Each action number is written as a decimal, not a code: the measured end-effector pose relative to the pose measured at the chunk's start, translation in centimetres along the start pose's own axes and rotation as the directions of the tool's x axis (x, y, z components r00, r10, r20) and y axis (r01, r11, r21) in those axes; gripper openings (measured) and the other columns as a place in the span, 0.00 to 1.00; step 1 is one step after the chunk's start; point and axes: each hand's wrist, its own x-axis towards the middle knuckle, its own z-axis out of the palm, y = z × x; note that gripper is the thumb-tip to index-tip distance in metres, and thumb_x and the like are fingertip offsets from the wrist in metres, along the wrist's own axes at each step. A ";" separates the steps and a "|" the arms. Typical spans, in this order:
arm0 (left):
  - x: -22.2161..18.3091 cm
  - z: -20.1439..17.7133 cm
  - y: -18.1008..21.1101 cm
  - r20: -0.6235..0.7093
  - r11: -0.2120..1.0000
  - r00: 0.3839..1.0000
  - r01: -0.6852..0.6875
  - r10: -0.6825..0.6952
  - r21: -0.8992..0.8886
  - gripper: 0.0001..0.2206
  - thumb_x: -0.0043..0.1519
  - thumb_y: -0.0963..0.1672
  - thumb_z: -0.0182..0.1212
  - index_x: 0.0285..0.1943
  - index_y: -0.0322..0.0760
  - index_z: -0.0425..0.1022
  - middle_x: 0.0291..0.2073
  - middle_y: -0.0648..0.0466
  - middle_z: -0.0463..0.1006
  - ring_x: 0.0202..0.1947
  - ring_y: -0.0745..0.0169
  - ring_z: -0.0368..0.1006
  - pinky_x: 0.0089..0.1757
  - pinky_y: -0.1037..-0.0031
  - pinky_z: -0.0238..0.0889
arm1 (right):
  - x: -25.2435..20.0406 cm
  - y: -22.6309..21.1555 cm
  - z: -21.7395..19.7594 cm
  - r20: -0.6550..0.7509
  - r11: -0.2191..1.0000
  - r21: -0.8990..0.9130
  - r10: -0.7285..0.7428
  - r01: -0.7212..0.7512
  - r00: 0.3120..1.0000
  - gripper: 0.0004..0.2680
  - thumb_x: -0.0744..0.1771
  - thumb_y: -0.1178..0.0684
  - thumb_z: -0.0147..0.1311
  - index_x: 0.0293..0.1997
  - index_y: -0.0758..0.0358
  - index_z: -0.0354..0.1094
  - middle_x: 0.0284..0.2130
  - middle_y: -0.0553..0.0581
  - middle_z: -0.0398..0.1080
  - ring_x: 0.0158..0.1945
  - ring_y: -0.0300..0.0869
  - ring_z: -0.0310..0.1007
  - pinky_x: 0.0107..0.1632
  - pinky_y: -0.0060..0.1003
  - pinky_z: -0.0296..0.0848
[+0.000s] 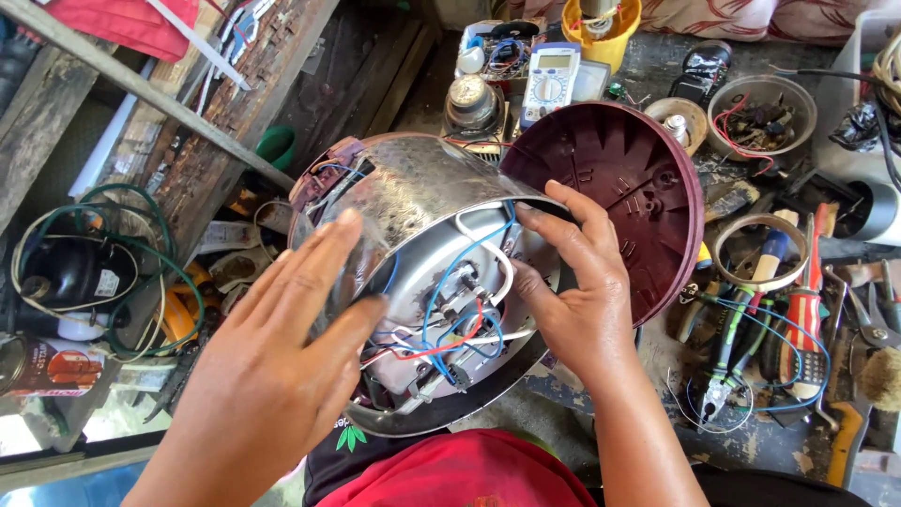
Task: The person works on a disassembled rice cooker lying on a cluttered workbench, holding the metal body with one hand while routing and pressing the internal red, blue and white wires and the heating/thermostat assembly with the other. They reposition the cooker repeatedly and continue adjusting the wiring and internal components by hand.
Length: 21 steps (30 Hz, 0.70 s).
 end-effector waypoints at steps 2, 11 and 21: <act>0.4 -0.1 0.2 -0.017 1.000 1.000 -0.025 0.025 0.013 0.13 0.59 0.38 0.54 0.53 0.36 0.76 0.73 0.32 0.58 0.71 0.36 0.61 0.64 0.52 0.57 | 0.0 0.0 0.0 0.005 1.000 0.005 0.000 0.000 1.000 0.15 0.66 0.58 0.62 0.59 0.58 0.70 0.66 0.63 0.61 0.71 0.55 0.62 0.67 0.51 0.64; 0.6 0.1 0.5 0.011 0.993 1.000 -0.025 0.023 0.118 0.10 0.61 0.41 0.57 0.51 0.39 0.75 0.76 0.36 0.55 0.74 0.39 0.58 0.64 0.52 0.56 | -0.2 0.1 0.1 0.004 1.000 -0.007 -0.022 0.022 1.000 0.15 0.67 0.54 0.62 0.60 0.57 0.70 0.66 0.64 0.61 0.71 0.55 0.62 0.68 0.51 0.63; 0.5 0.1 0.8 -0.042 0.992 0.999 0.021 -0.016 0.126 0.04 0.59 0.42 0.59 0.40 0.38 0.75 0.75 0.39 0.60 0.72 0.41 0.62 0.64 0.51 0.58 | -0.2 0.0 0.1 0.001 1.000 -0.008 0.003 -0.003 1.000 0.17 0.65 0.59 0.63 0.60 0.56 0.70 0.66 0.63 0.61 0.71 0.55 0.62 0.69 0.51 0.62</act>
